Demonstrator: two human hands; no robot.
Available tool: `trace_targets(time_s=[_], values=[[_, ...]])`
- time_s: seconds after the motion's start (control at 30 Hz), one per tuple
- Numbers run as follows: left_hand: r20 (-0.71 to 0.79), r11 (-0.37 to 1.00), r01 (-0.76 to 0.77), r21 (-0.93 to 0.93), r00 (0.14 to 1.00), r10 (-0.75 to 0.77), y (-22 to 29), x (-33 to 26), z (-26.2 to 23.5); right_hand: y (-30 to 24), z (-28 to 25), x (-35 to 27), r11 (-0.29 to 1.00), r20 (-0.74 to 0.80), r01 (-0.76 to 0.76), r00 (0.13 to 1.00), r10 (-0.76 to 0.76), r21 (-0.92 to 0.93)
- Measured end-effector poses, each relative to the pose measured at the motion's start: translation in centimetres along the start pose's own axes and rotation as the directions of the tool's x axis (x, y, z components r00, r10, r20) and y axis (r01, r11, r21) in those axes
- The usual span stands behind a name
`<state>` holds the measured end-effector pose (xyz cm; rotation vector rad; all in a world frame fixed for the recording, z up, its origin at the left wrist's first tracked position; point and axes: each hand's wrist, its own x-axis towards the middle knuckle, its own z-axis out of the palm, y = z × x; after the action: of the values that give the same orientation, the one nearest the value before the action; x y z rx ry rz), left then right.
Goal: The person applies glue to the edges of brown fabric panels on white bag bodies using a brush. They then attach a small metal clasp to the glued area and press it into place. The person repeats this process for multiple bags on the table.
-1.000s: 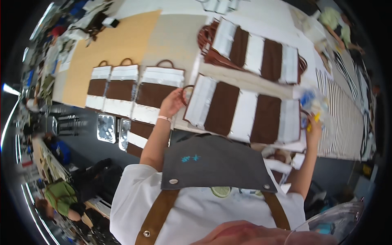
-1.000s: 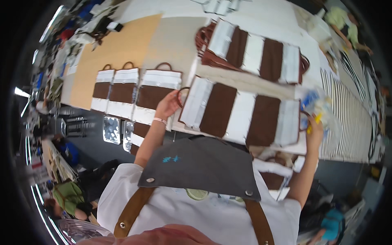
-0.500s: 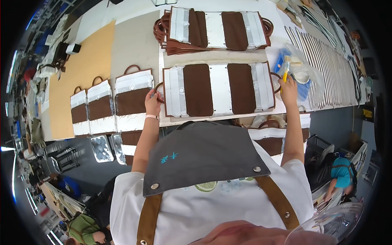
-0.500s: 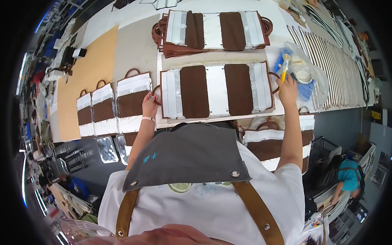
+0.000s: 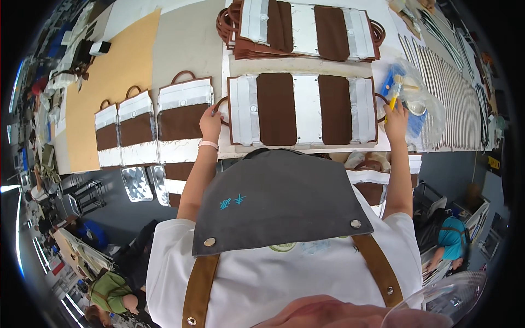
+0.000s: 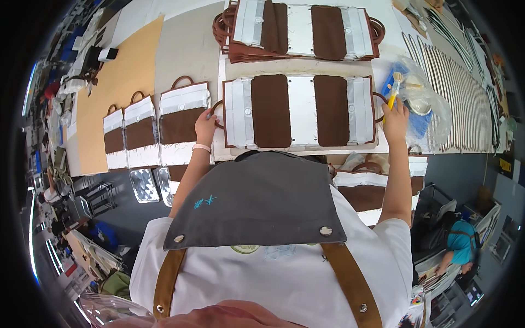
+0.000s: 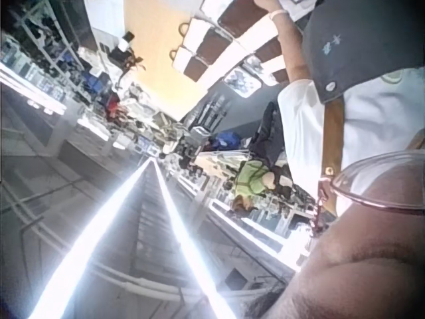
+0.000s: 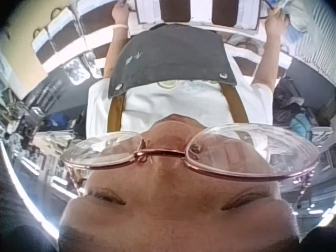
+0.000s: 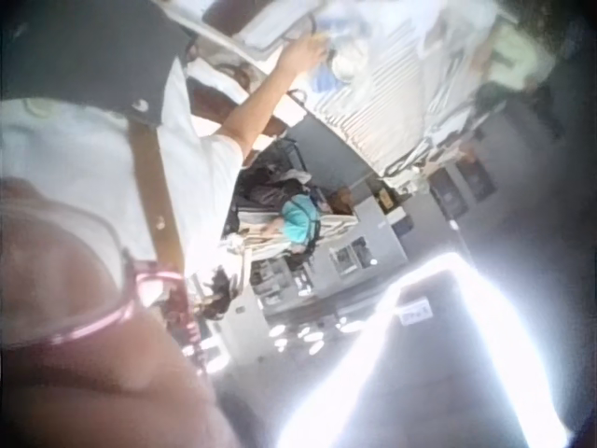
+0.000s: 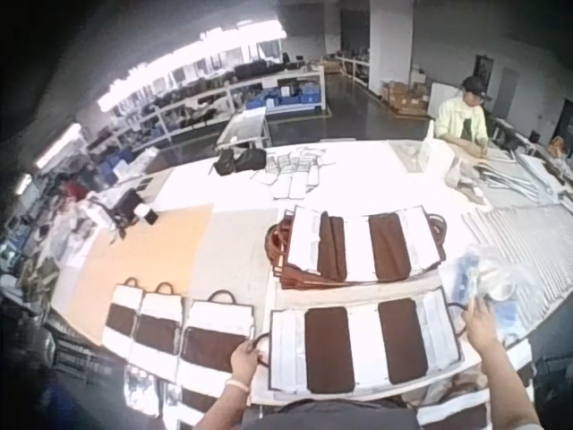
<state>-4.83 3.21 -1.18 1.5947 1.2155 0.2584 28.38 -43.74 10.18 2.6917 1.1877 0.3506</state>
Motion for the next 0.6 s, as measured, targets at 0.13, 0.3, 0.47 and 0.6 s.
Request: trace_targets(time_s=[0.13,0.3,0.47,0.6], values=[[-0.036,0.997,0.068,-0.028,0.997,-0.069,-0.6,-1.4,0.6,0.0,-0.5,-0.3,1.0,0.019,0.005,1.0,-0.005,0.02],[0.014,0.978,0.184,-0.098,0.983,-0.184,-4.0,-2.2,1.6,0.0,-0.1,-0.4,1.0,0.029,-0.011,1.0,0.011,0.004],[-0.041,0.99,0.073,0.119,0.997,-0.068,-7.3,-0.4,0.8,0.1,0.4,-0.6,1.0,-0.002,0.008,1.0,-0.008,-0.005],[0.001,0.978,0.059,0.201,0.998,-0.06,-6.0,-0.2,1.4,0.3,0.8,-1.3,1.0,-0.091,0.001,0.996,0.0,0.014]])
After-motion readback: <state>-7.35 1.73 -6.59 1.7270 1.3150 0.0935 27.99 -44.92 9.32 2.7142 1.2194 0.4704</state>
